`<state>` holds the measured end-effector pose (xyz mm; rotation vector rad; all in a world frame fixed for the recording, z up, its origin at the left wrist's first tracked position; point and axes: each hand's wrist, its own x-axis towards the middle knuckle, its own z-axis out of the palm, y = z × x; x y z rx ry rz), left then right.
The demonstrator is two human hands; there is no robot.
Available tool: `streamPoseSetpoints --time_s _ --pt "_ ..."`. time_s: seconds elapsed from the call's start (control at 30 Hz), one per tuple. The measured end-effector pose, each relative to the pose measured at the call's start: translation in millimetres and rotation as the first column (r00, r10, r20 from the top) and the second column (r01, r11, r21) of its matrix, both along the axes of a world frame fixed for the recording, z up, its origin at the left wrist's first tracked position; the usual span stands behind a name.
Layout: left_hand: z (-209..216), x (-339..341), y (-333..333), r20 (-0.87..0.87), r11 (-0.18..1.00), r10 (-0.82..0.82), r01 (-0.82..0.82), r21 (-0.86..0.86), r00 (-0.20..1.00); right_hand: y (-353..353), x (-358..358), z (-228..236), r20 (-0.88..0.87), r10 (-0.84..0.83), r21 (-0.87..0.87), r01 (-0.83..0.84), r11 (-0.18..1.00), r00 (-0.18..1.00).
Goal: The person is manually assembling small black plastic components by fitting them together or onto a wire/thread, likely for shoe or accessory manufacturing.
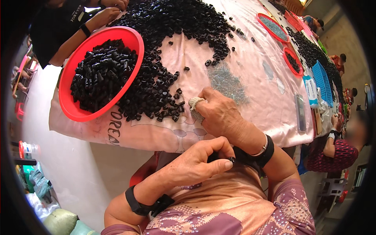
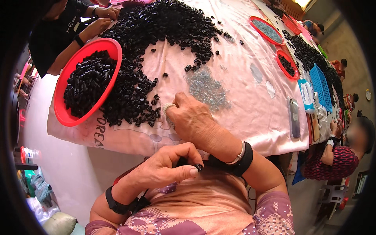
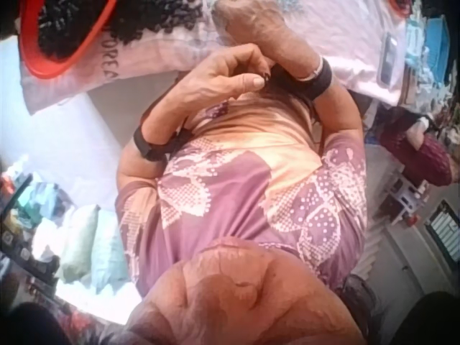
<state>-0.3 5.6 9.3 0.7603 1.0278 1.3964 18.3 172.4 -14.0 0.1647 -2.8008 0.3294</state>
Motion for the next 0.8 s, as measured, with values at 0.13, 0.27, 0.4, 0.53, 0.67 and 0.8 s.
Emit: streamPoseSetpoints --time_s 0.13,0.27,0.4,0.53,0.67,0.8 --pt "-2.1 -1.1 -3.1 0.018 0.999 0.030 -0.030 0.014 0.999 -5.3 -3.0 5.6 0.015 0.056 -0.013 -0.056 0.998 0.998" --pt "-3.5 -0.8 -3.4 0.040 0.998 0.057 -0.056 -0.025 0.998 -4.0 -5.3 1.2 0.029 0.082 -0.007 -0.082 0.997 0.996" --pt "-1.5 0.0 -4.1 0.036 0.989 0.144 -0.142 -0.038 0.989 0.5 -2.2 3.1 -0.004 0.090 -0.097 -0.090 0.991 0.996" --pt "6.1 -5.9 -5.8 0.174 0.971 0.238 -0.228 -0.076 0.956 9.1 16.5 20.0 -0.027 0.059 -0.415 -0.065 0.907 0.998" --pt "1.6 -8.9 -4.4 0.159 0.936 0.343 -0.322 -0.145 0.926 14.9 46.9 27.1 0.106 0.033 -0.862 0.076 0.501 0.994" --pt "-3.4 -9.1 -3.5 0.159 0.912 0.400 -0.375 -0.166 0.903 13.3 66.7 31.0 0.124 0.064 -0.934 0.094 0.346 0.990"
